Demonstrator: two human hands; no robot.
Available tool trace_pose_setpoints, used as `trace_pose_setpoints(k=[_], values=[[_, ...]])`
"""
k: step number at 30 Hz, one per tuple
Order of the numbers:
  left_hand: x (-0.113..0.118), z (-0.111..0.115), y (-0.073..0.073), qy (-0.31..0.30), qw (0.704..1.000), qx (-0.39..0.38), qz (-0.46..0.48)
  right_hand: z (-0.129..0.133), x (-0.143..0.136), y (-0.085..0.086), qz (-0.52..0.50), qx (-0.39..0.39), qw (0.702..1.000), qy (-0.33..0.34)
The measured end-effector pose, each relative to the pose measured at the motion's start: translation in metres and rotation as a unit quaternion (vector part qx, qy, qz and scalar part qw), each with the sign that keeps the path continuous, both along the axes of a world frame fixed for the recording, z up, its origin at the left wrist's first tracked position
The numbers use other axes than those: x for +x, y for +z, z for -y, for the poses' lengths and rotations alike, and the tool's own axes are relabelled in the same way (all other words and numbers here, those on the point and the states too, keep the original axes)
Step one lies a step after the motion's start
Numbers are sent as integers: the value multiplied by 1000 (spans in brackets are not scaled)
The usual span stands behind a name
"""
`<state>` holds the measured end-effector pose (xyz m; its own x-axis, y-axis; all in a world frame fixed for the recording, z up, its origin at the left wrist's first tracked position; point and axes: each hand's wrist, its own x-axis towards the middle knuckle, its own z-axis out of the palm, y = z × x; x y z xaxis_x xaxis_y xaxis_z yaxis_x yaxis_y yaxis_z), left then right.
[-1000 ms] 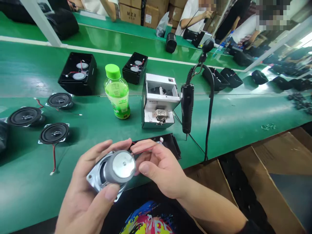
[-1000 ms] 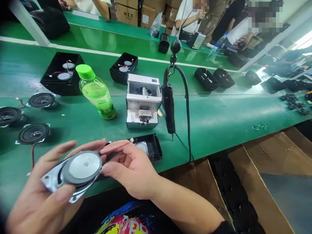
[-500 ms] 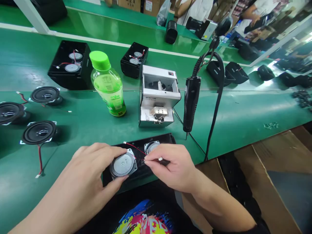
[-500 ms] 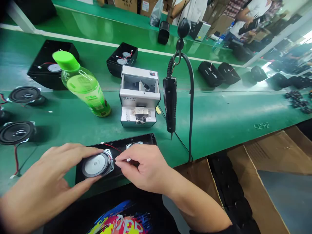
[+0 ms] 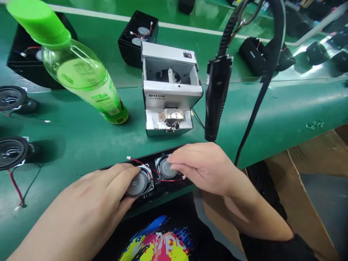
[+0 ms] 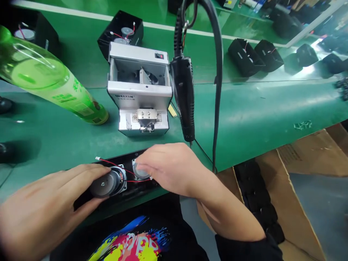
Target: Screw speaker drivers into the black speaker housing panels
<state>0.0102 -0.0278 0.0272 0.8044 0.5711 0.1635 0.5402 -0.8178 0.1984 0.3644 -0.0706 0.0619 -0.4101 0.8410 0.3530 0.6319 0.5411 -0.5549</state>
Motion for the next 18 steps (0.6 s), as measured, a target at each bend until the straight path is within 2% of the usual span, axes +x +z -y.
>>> trace_pose_setpoints(k=[2,4,6,8,12,15,18], values=[[9,0,1,-22,1000,17,-4,-3,0,4,97,-10,995,16],[17,0,3,-32,999,41,-4,-5,-2,11,190,-34,979,69],[19,1,4,-28,998,58,-4,-7,-6,20,257,-49,959,110],[17,2,3,-30,998,62,0,-9,-9,29,305,-58,943,122],[8,5,-3,-33,999,36,22,-14,-12,36,347,-56,926,139],[2,8,-10,-13,999,9,38,-16,-8,34,340,-63,923,168],[-5,13,-15,6,999,-24,43,-16,-2,29,325,-65,928,169]])
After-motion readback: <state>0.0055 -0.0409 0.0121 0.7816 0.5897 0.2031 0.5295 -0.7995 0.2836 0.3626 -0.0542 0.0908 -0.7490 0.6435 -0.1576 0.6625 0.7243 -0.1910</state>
